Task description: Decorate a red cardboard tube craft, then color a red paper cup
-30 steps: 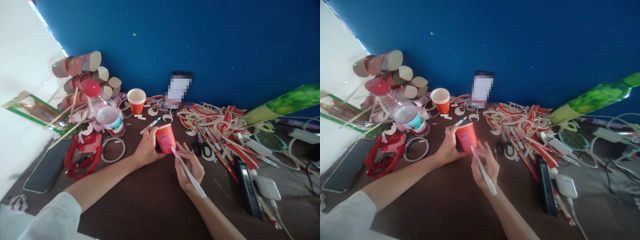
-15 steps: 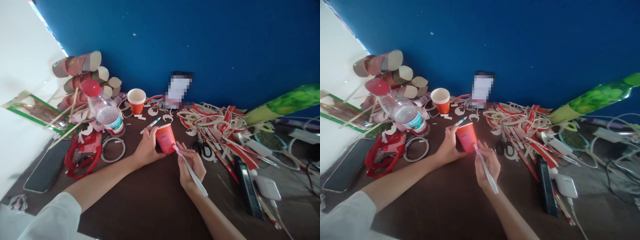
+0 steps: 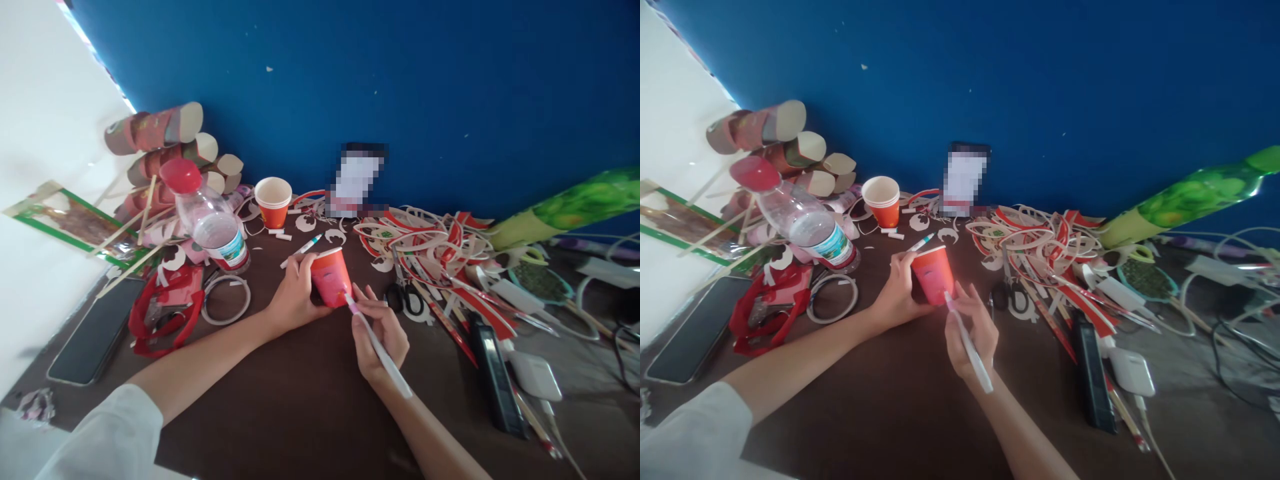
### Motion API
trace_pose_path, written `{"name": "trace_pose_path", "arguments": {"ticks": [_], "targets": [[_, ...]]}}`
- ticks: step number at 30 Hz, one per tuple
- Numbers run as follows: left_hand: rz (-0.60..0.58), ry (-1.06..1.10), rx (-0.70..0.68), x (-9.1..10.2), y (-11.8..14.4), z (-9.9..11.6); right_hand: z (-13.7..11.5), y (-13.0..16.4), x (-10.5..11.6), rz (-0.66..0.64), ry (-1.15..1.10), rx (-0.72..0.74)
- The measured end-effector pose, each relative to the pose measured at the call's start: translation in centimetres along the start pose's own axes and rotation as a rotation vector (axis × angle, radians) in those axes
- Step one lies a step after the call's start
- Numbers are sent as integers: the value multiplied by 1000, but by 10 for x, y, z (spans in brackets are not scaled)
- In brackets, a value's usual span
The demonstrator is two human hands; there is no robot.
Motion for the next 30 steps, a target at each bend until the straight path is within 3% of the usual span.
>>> {"name": "trace_pose_path", "arguments": {"ticks": [13,18,24,30], "targets": [[11,3,-5,0,-1,-1,0,0,0,-29,-18,7],[13,-4,-10,-1,0,-1,3,1,1,27,-61,-55],[22,8,-3,-2,0,-2,-1,1,1,-46,-10,12],[4,-3,12,-1,0,-2,0,0,1,6,-37,-26]]}}
Point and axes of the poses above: each hand's wrist, its own y-axis away from the middle knuckle, its own x-axis out of the back of the hand, z = x × y, the point moved 2 cm from there along -y, towards the middle knuckle, and after that the axes turned 2 degrees about z, right-handed, at the moved point
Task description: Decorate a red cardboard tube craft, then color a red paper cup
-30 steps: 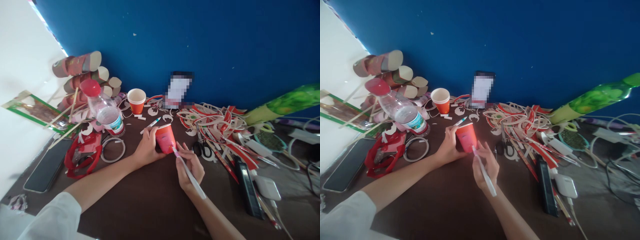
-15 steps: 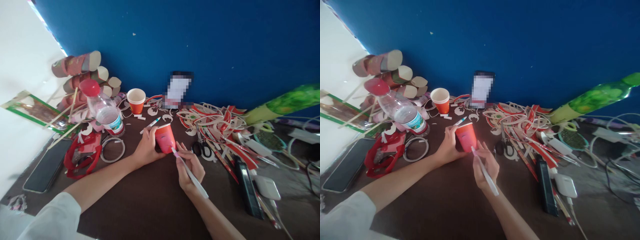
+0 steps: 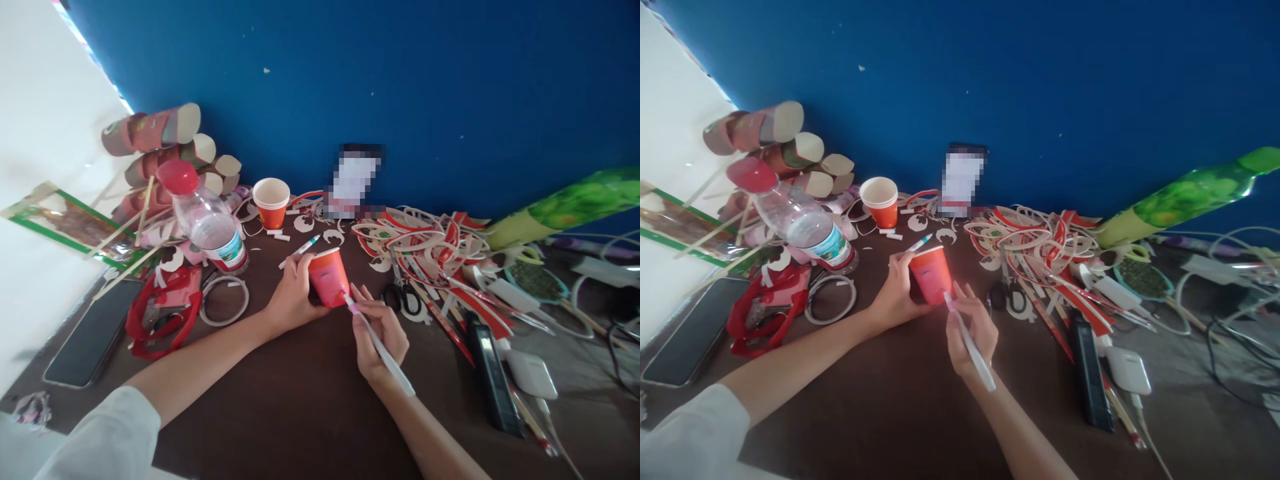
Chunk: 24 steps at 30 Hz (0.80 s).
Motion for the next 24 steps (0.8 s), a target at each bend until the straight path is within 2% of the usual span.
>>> {"name": "trace_pose_path", "arguments": {"ticks": [4,10,16,21,24], "targets": [[3,7,-4,-1,0,0,0,1,0,-72,43,76],[-12,3,7,-1,0,0,2,2,2,-37,22,33],[1,14,3,-1,0,0,2,2,2,-112,40,101],[-7,4,7,-1,0,0,-1,-1,2,-28,15,37],[-1,5,5,-1,0,0,-1,-1,2,-46,17,68]]}}
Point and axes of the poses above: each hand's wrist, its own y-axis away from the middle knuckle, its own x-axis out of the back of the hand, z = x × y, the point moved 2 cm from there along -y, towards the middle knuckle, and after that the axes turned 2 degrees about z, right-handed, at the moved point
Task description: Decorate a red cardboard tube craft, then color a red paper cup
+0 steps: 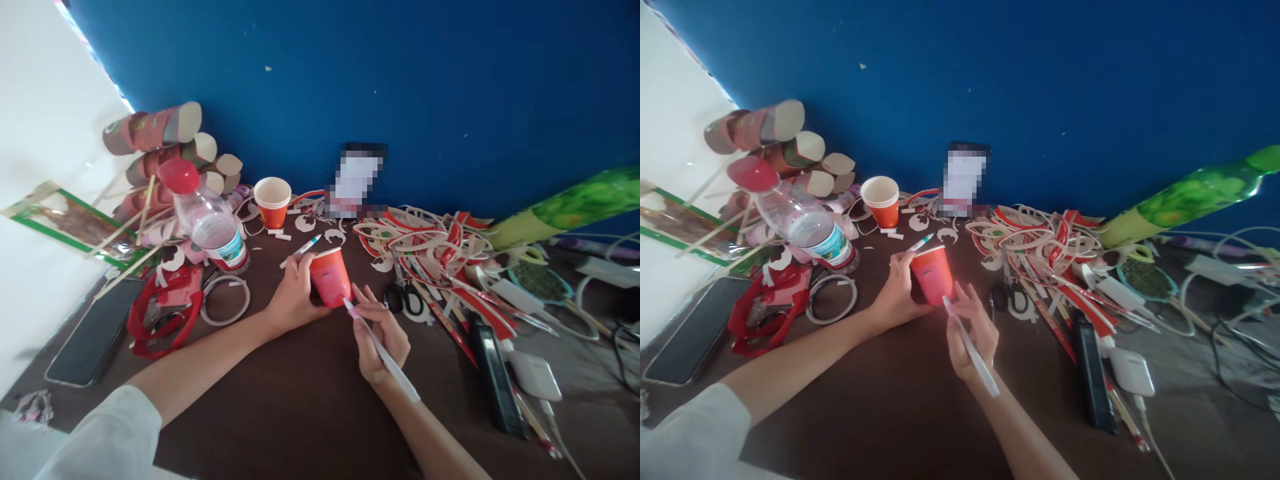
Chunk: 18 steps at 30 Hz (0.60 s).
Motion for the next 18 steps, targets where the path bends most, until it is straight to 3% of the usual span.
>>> {"name": "trace_pose_path", "arguments": {"ticks": [4,8,13,18], "targets": [[9,0,1,0,0,0,0,1,0,-13,8,-20],[-9,2,13,1,0,1,-2,0,-1,71,-65,-149],[-65,24,48,4,-2,1,0,-5,3,184,-109,-194],[-111,122,-18,5,-6,-3,18,-16,11,242,-275,-430]]}}
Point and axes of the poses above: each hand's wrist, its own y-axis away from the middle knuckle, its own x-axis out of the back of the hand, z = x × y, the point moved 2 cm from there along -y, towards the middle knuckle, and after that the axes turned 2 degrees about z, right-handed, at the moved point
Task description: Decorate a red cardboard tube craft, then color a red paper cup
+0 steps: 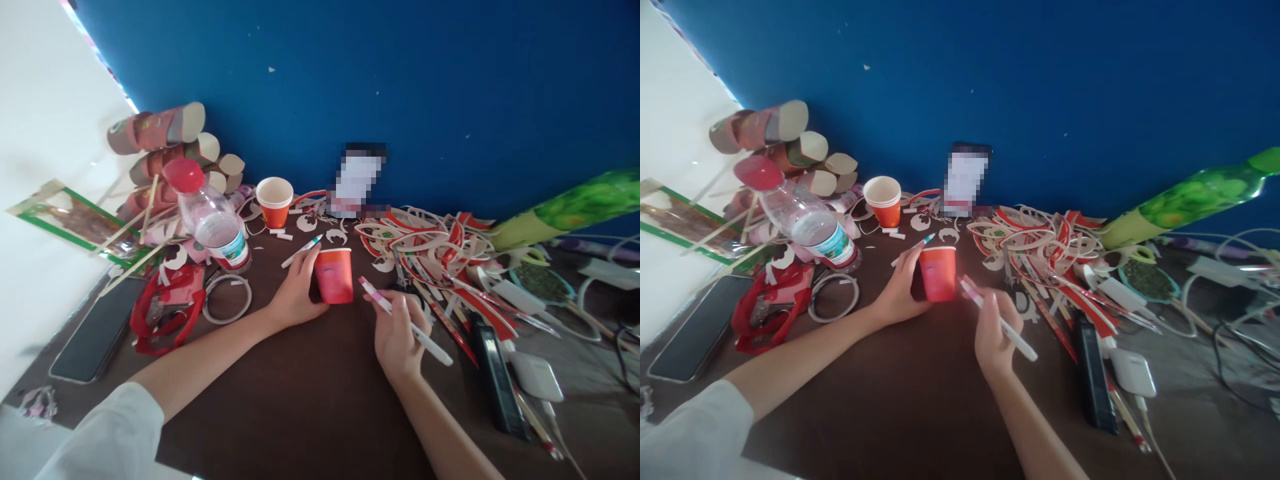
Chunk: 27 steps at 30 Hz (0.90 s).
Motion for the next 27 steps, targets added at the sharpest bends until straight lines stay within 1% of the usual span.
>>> {"name": "trace_pose_path", "arguments": {"ticks": [3,6,8,11,17,22,27], "targets": [[-61,54,-60,0,-1,-2,2,-11,1,-41,-179,-112],[-129,75,-95,0,-1,-2,3,-17,2,-70,-232,-158],[-153,79,-117,0,-1,0,3,-18,3,-74,-212,-166],[-164,89,-142,1,0,2,3,-18,3,-38,-170,-166],[-171,93,-135,1,0,3,3,-17,0,-8,-171,-196],[-167,84,-135,2,0,4,6,-16,2,19,-108,-203],[-166,89,-135,2,0,4,8,-14,5,-31,-85,-195]]}}
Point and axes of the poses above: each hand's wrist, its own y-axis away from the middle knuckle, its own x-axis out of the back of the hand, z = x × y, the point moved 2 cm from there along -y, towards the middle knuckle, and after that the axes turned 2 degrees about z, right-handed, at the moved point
